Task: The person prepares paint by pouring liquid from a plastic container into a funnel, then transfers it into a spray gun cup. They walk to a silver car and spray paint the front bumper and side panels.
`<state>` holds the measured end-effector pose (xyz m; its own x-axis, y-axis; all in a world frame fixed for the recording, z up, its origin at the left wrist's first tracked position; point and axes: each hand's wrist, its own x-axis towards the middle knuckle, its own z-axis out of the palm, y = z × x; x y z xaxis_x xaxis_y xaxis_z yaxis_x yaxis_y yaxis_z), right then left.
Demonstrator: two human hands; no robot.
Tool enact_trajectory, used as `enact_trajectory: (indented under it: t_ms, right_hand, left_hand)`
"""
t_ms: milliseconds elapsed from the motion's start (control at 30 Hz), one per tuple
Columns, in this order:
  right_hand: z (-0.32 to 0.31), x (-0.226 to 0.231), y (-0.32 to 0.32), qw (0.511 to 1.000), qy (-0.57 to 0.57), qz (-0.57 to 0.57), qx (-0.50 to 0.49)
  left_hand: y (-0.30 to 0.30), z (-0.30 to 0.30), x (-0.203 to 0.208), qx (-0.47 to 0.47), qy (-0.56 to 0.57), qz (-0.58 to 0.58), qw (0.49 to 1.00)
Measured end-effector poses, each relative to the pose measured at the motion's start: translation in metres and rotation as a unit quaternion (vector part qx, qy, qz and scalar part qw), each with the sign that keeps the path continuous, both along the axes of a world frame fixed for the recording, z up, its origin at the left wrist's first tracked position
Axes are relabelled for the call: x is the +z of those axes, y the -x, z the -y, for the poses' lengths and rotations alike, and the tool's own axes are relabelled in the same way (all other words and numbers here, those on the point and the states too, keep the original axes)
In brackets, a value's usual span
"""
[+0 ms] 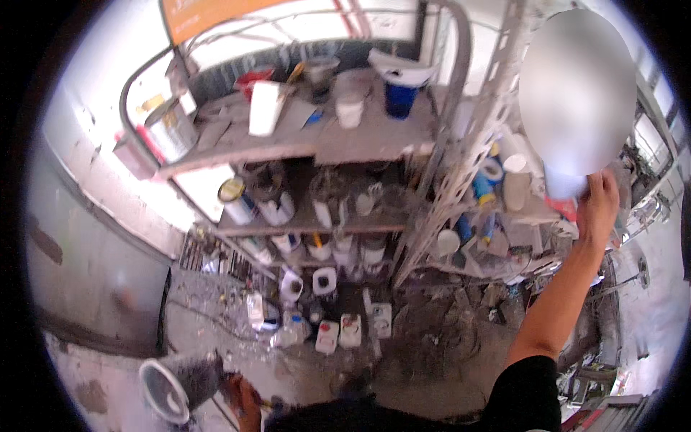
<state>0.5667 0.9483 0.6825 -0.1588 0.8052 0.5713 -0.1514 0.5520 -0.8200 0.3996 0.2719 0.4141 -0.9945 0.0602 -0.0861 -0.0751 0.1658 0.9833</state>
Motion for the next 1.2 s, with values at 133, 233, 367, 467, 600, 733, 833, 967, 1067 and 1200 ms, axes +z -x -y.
enact_trajectory:
  t_ms: [133, 233, 367, 467, 600, 733, 833, 967, 1067, 1200]
  right_hand:
    - [0.162, -0.088, 0.001, 0.976, 0.195, 0.013, 0.096]
    - [0.283, -0.171, 0.047, 0.913, 0.294, 0.198, 0.204]
    - [0.413, -0.244, 0.100, 0.777, 0.480, 0.200, 0.354]
    - [0.482, -0.254, 0.133, 0.771, 0.395, 0.292, 0.405]
    - [0.550, -0.239, 0.171, 0.764, 0.372, 0.309, 0.427]
    - [0.597, -0.235, 0.193, 0.749, 0.396, 0.289, 0.446]
    - [0.625, -0.242, 0.202, 0.730, 0.467, 0.195, 0.459]
    - [0.637, -0.227, 0.206, 0.703, 0.525, 0.165, 0.449]
    - [0.631, -0.223, 0.204, 0.742, 0.504, 0.145, 0.417]
    - [0.593, -0.202, 0.192, 0.845, 0.415, 0.138, 0.308]
  left_hand:
    - [0.013, 0.014, -0.009, -0.021, 0.037, 0.047, 0.998]
    - [0.014, 0.007, 0.013, -0.085, 0.005, 0.018, 0.996]
    - [0.027, 0.028, 0.014, -0.188, -0.060, 0.010, 0.980]
    - [0.045, 0.039, 0.026, -0.251, -0.082, 0.075, 0.962]
    - [0.076, 0.076, 0.020, -0.313, -0.096, 0.026, 0.945]
    - [0.087, 0.119, 0.008, -0.248, -0.120, 0.082, 0.958]
    - [0.099, 0.141, 0.004, -0.237, -0.138, 0.083, 0.958]
    - [0.104, 0.156, 0.005, -0.226, -0.133, 0.117, 0.958]
    - [0.107, 0.160, -0.005, -0.221, -0.138, 0.088, 0.961]
    - [0.110, 0.156, -0.006, -0.193, -0.141, 0.062, 0.969]
